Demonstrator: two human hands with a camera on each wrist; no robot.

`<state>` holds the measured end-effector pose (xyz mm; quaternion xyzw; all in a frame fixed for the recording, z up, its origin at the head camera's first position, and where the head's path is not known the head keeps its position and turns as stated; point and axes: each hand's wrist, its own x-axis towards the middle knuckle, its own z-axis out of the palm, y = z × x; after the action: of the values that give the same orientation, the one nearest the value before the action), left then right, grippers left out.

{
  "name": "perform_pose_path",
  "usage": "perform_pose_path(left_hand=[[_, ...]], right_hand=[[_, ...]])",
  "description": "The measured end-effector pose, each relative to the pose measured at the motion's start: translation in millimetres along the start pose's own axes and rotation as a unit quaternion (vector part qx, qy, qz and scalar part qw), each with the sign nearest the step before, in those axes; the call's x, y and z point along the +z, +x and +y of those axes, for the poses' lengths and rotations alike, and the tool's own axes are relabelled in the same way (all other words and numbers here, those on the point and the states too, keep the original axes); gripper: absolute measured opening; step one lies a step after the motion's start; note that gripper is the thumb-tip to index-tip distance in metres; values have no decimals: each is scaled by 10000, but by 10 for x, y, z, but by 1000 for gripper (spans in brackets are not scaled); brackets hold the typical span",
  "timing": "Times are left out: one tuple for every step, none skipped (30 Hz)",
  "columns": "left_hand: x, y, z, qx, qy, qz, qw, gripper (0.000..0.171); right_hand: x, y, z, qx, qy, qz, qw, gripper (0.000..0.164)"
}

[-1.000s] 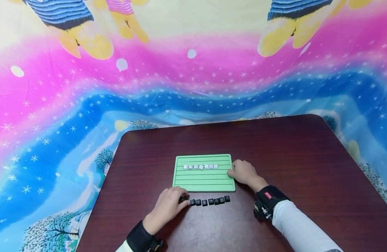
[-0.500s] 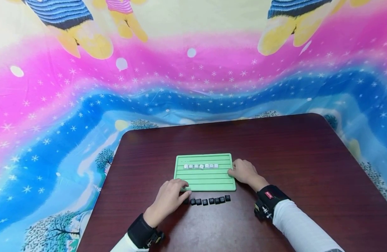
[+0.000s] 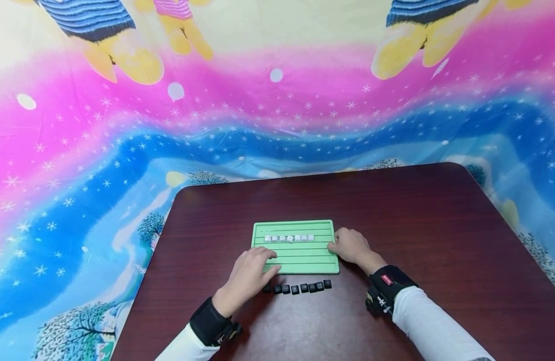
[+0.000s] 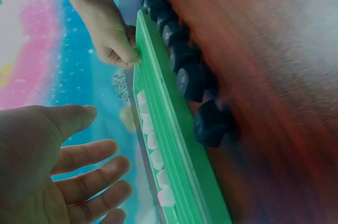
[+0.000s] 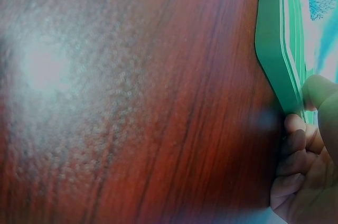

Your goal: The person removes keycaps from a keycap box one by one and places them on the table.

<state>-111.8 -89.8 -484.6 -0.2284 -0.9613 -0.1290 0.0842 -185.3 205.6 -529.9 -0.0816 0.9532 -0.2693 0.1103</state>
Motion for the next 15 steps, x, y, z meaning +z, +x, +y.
perform_pose_path(left_hand=[[-4, 20, 3, -7, 17, 21, 10000, 27], [-10, 38, 6, -20, 23, 39, 10000, 28], [-17, 55, 10, -34, 42, 48, 10000, 29], [-21, 73, 11, -35, 54, 66, 10000, 30], [-25, 91, 14, -24, 63, 85, 9999, 31], [-28, 108, 16, -16, 66, 89, 9999, 32], [-29, 124, 19, -4, 62, 97, 9999, 32], [-29, 141, 21, 12, 53, 97, 9999, 33], [-28, 158, 24, 27, 56, 100, 9999, 33], [-27, 177, 27, 42, 45, 104, 9999, 33], [-26, 194, 31, 54, 42, 88, 9999, 33], [-25, 212, 33, 59, 30, 63, 10000, 34], [-25, 231, 36, 56, 26, 37, 10000, 35], [-27, 250, 37, 42, 27, -9, 10000, 36], [-30, 269, 38, 11, 33, -61, 10000, 38]], right_hand=[[2, 1, 3, -3, -7, -2, 10000, 39], [0, -2, 2, -30, -13, 5, 10000, 39], [-1, -2, 1, -35, -11, 16, 10000, 38], [-1, -2, 1, -48, -18, 27, 10000, 38], [-2, -4, -1, -56, -13, 36, 10000, 38], [-4, -6, -2, -62, -13, 42, 10000, 38], [-4, -6, -2, -71, -15, 45, 10000, 37], [-4, -8, -4, -75, -15, 47, 10000, 37], [-5, -6, -3, -66, -19, 46, 10000, 37], [-5, -5, -2, -63, -24, 42, 10000, 37], [-5, -2, -1, -55, -27, 36, 10000, 37], [-4, 0, 0, -42, -31, 33, 10000, 38], [-3, 4, 3, -33, -37, 27, 10000, 38], [-2, 7, 5, -19, -44, 25, 10000, 38], [0, 11, 9, -14, -53, 20, 10000, 38]])
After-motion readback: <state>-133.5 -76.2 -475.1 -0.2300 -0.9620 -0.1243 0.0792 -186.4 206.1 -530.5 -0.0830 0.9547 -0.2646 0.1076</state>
